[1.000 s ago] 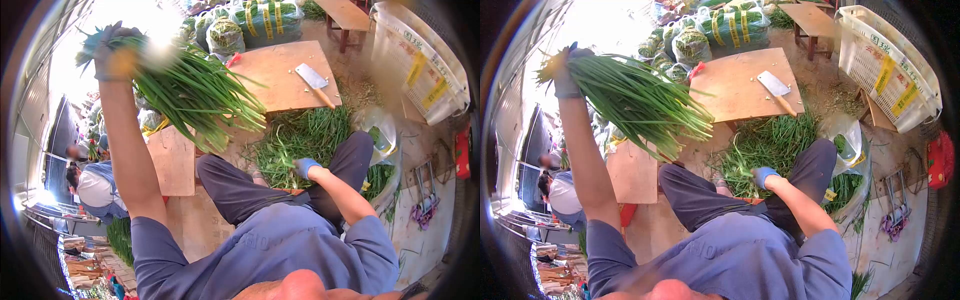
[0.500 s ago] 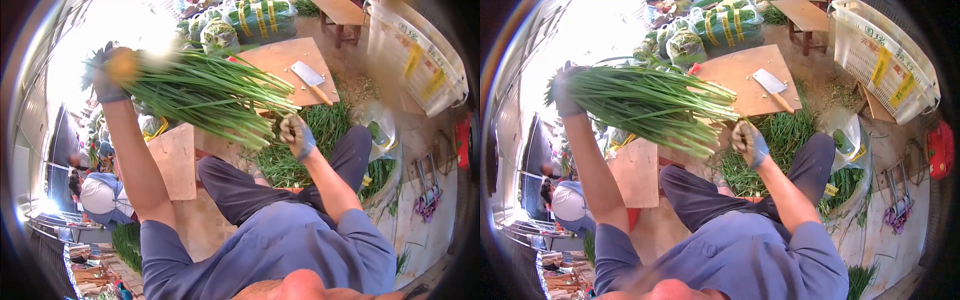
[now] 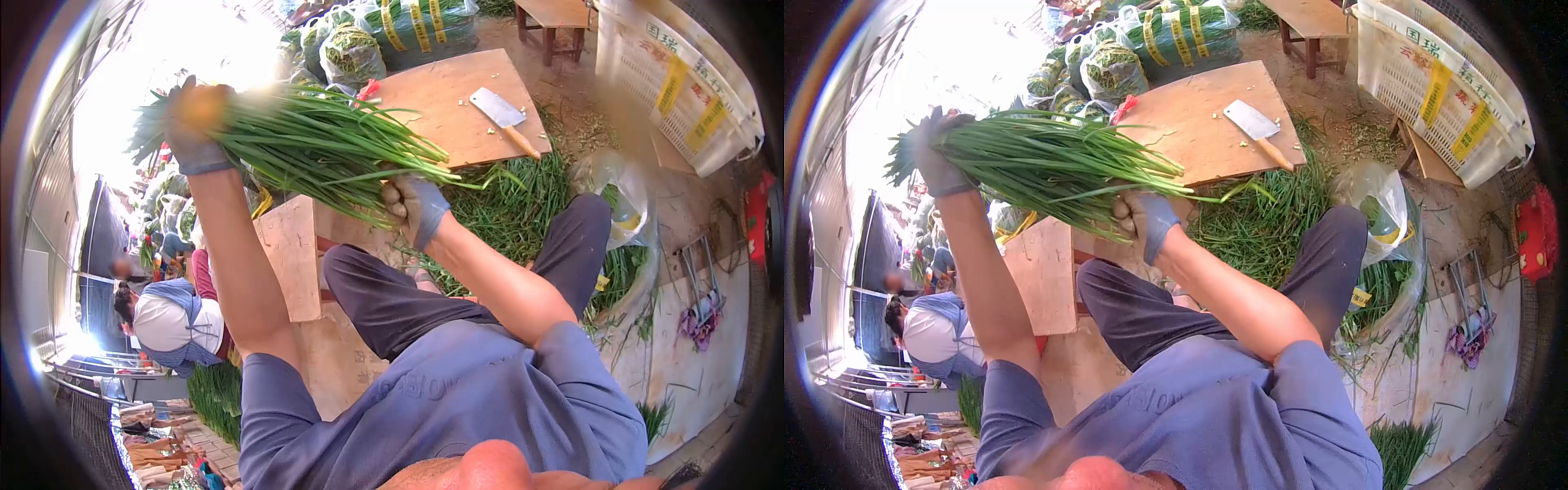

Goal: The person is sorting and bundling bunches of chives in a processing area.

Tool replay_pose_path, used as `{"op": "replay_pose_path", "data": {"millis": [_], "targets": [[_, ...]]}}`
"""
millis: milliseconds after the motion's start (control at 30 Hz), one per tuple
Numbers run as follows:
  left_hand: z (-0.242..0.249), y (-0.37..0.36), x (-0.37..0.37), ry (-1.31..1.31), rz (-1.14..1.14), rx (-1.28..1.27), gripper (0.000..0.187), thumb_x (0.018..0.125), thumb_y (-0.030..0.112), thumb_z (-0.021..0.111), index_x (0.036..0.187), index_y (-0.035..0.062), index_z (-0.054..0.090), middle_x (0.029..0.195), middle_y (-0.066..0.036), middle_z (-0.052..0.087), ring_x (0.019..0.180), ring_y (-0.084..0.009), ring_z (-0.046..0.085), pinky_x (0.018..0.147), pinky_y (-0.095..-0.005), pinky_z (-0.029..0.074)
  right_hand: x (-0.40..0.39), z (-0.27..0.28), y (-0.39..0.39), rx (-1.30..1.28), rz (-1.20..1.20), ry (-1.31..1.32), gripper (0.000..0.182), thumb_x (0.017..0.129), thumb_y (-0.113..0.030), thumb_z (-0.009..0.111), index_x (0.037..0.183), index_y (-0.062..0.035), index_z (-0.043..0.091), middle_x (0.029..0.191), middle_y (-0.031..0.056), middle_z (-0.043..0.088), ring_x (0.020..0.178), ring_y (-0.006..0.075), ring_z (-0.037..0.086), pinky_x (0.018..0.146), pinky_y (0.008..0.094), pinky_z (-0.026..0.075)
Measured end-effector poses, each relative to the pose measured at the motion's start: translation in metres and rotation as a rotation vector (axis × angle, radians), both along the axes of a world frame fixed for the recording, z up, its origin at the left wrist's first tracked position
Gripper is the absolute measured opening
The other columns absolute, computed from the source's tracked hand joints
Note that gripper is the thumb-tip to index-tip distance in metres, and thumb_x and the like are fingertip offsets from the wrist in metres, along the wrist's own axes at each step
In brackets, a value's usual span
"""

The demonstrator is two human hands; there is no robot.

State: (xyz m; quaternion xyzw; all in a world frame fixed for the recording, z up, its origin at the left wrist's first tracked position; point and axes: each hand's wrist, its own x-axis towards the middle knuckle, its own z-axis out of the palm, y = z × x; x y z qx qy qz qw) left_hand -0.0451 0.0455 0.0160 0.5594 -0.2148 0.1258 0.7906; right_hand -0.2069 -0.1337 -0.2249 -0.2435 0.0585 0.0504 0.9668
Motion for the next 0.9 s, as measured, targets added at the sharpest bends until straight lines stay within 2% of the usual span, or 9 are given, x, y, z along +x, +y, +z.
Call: {"op": "replay_pose_path", "data": {"millis": [100,233,300,333,400,500,633,733,900], "targets": [[-0.01,0.012,0.009,-0.068,0.015,0.013,0.029,0.092,0.027,0.057,0.1,-0.0007,0.06,0.073,-0.016,0.064,0.07,-0.0272,0.061,0.069,-0.041,0.052,0.003,-0.039,-0.017,0.267,-0.128,-0.031,0.012,0.096,-0.024,0.058,0.091,-0.0137,0.055,0.06,-0.0057,0.039,0.047,0.0055,0.033,0.04,0.022,0.028],[-0.021,0.029,0.018,-0.051,-0.045,-0.131,0.026,0.093,0.027,0.055,0.091,0.0012,0.061,0.074,-0.013,0.064,0.071,-0.0273,0.061,0.071,-0.041,0.052,-0.028,-0.129,-0.073,-0.036,-0.226,0.146,0.013,0.1,-0.026,0.052,0.094,-0.0151,0.056,0.054,-0.0064,0.04,0.039,0.005,0.032,0.038,0.0222,0.025],[-0.028,0.042,0.022,-0.045,-0.1,-0.163,0.026,0.095,0.027,0.053,0.089,0.0024,0.06,0.074,-0.012,0.063,0.074,-0.0274,0.061,0.073,-0.0407,0.051,-0.045,-0.181,-0.098,-0.817,0.032,0.306,0.018,0.098,-0.028,0.054,0.097,-0.0108,0.058,0.064,0.003,0.059,0.046,0.0184,0.052,0.044,0.0319,0.041],[-0.03,0.059,0.038,-0.03,-0.249,-0.152,0.027,0.096,0.028,0.052,0.089,0.003,0.059,0.074,-0.012,0.063,0.076,-0.0275,0.062,0.074,-0.0406,0.05,-0.057,-0.218,-0.103,-1.48,0.152,0.156,0.028,0.097,-0.035,0.052,0.106,-0.0097,0.058,0.079,0.0096,0.065,0.063,0.0249,0.061,0.055,0.0374,0.048],[-0.031,0.061,0.046,-0.036,-0.455,-0.163,0.027,0.098,0.028,0.049,0.089,0.0043,0.057,0.073,-0.011,0.061,0.078,-0.0271,0.062,0.076,-0.0399,0.049,-0.096,-0.219,-0.104,-2.15,0.341,0.062,0.035,0.093,-0.039,0.055,0.118,-0.0143,0.062,0.104,0.0168,0.07,0.094,0.0374,0.067,0.082,0.0474,0.052],[-0.028,0.04,0.02,-0.073,-0.534,-0.186,0.026,0.101,0.027,0.043,0.089,0.0065,0.053,0.07,-0.008,0.056,0.077,-0.0251,0.059,0.077,-0.0383,0.047,-0.096,-0.118,-0.099,-1.871,0.219,-0.107,0.034,0.092,-0.034,0.062,0.114,-0.0094,0.062,0.089,0.0191,0.067,0.078,0.0343,0.066,0.071,0.043,0.051],[-0.031,0.026,0.006,-0.138,-0.638,-0.15,0.025,0.103,0.024,0.038,0.083,0.0105,0.045,0.068,-0.004,0.046,0.071,-0.0197,0.05,0.078,-0.0353,0.044,-0.086,-0.022,-0.085,-1.563,-0.607,-0.318,0.026,0.091,-0.026,0.066,0.111,-0.0094,0.066,0.078,0.0126,0.064,0.069,0.0236,0.063,0.062,0.0336,0.048],[-0.027,0.011,-0.008,-0.111,-0.754,-0.202,0.027,0.103,0.022,0.034,0.079,0.0129,0.04,0.069,-0.002,0.04,0.068,-0.0163,0.044,0.077,-0.0328,0.043,-0.051,-0.014,-0.093,-1.625,-0.674,-0.352,0.029,0.089,-0.027,0.068,0.113,-0.0105,0.066,0.078,0.0136,0.063,0.069,0.0246,0.063,0.062,0.0344,0.048],[-0.023,-0.004,-0.029,-0.064,-0.795,-0.259,0.028,0.103,0.019,0.034,0.076,0.0146,0.039,0.069,0.0,0.04,0.068,-0.0112,0.043,0.074,-0.0286,0.04,-0.018,-0.003,-0.095,-1.704,-0.395,-0.46,0.031,0.089,-0.037,0.065,0.112,-0.0159,0.066,0.091,0.0141,0.068,0.084,0.0353,0.065,0.072,0.0426,0.051]]}}
